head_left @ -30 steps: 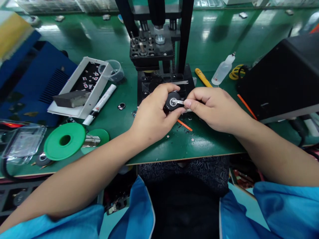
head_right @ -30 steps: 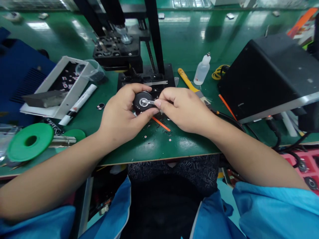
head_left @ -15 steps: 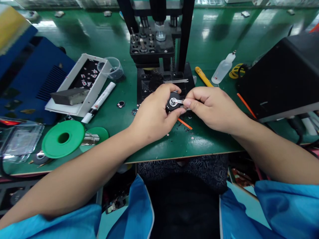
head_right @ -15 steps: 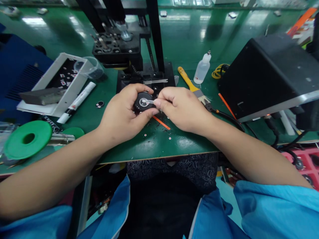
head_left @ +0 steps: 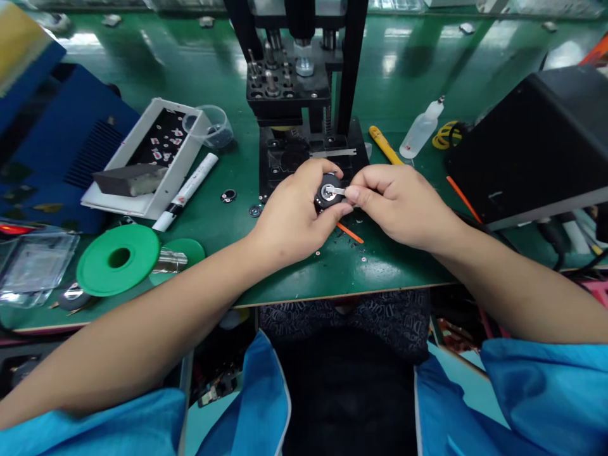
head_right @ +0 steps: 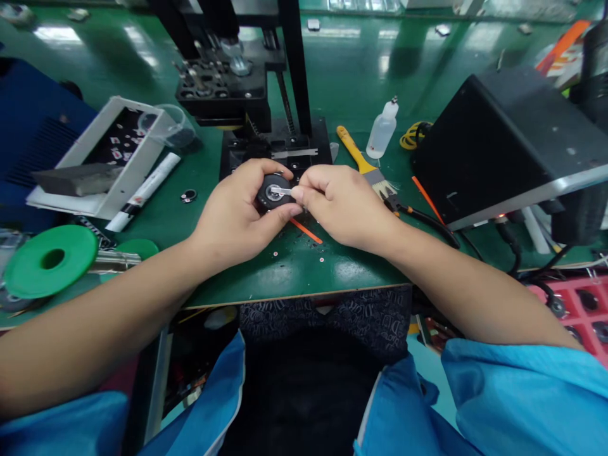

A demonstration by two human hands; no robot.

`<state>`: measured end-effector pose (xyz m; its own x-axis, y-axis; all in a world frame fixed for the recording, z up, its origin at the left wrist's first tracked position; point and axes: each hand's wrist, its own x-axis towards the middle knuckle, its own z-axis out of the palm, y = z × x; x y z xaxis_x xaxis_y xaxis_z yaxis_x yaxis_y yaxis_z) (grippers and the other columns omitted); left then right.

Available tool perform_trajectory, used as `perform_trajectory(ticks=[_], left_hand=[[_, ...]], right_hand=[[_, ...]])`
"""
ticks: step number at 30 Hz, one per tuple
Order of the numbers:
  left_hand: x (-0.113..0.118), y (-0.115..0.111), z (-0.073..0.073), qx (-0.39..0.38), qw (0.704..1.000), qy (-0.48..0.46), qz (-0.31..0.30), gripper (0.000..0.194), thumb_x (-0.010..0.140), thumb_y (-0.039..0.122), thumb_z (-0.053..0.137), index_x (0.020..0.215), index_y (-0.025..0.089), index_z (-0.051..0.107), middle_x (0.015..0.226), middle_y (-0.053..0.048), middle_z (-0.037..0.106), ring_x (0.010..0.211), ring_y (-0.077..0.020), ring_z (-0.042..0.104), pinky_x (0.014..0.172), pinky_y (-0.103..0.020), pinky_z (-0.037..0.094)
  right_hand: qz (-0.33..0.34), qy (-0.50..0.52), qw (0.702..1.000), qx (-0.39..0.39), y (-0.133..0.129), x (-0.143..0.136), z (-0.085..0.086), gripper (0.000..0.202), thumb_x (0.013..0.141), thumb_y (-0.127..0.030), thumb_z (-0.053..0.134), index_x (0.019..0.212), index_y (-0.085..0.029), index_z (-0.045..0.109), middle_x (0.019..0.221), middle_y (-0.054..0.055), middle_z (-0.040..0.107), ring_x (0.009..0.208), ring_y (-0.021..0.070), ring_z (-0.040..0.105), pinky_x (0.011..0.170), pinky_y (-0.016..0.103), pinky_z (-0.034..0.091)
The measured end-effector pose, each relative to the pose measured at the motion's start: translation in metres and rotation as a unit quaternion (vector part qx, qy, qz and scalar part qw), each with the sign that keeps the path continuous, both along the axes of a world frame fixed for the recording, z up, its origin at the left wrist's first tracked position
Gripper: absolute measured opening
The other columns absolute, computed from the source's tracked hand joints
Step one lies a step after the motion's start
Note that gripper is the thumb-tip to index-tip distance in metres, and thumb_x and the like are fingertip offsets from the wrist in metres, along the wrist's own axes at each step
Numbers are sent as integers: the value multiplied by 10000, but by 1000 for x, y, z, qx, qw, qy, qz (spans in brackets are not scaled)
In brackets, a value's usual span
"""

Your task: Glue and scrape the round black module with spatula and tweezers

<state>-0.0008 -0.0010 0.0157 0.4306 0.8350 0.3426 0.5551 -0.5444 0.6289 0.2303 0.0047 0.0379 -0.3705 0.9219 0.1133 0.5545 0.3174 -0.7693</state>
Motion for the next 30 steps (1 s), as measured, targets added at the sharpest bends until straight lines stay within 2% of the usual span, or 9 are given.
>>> perform_trajectory(ticks=[5,11,17,19,23,25,27,30], left_hand=[[-1,-1,4,-16,1000,23,-7,374,1022,229,695,1387,149,710,1323,-132,849,1178,-294,819,1054,-436,634],[2,0,1,-26,1000,-2,6,372,1005,277,696,1357,159,718,1344,-133,848,1206,-300,801,1079,-447,627],[8,6,-2,-95,993,-61,31,455,912,352,771,1318,147,745,1302,-124,838,1162,-289,768,1061,-435,622],[10,7,-2,-130,987,-86,40,494,880,361,803,1322,150,744,1294,-114,831,1144,-280,761,1052,-430,615],[12,6,0,-202,969,-135,42,540,841,361,883,1323,166,735,1284,-88,816,1144,-267,755,1054,-421,594],[12,6,3,-230,959,-159,41,520,830,329,906,1293,175,728,1240,-69,804,1116,-250,750,1019,-396,595],[12,5,7,-251,949,-188,39,490,817,285,917,1253,186,717,1170,-43,786,1043,-219,735,944,-359,598],[11,5,11,-297,925,-234,37,518,787,254,958,1237,196,709,976,19,720,791,-155,654,727,-303,550]], right_hand=[[13,-3,1000,-5,-2,0,4,284,1105,-287,735,830,-219,722,738,-28,593,765,164,531,743,357,362],[8,1,1000,-7,1,1,5,270,1085,-278,740,822,-221,726,724,-33,581,773,166,549,745,359,356],[-11,-2,1000,-13,9,1,0,330,1067,-271,793,757,-228,689,738,-33,604,770,166,565,753,372,388],[-24,2,1000,-20,11,2,-2,294,1055,-287,843,794,-232,721,782,-25,659,786,176,593,779,393,425],[-48,32,997,-46,10,5,-2,125,1049,-318,906,986,-249,825,878,-11,761,798,192,655,797,414,501],[-46,40,997,-37,10,9,0,204,1088,-416,911,996,-251,832,861,-9,758,787,191,667,786,407,515],[-43,40,998,-19,10,13,3,383,1110,-602,902,970,-254,824,822,-7,739,766,189,662,763,396,507],[-63,57,995,42,9,16,5,613,1130,-835,777,915,-261,787,817,5,725,760,197,673,746,392,510]])
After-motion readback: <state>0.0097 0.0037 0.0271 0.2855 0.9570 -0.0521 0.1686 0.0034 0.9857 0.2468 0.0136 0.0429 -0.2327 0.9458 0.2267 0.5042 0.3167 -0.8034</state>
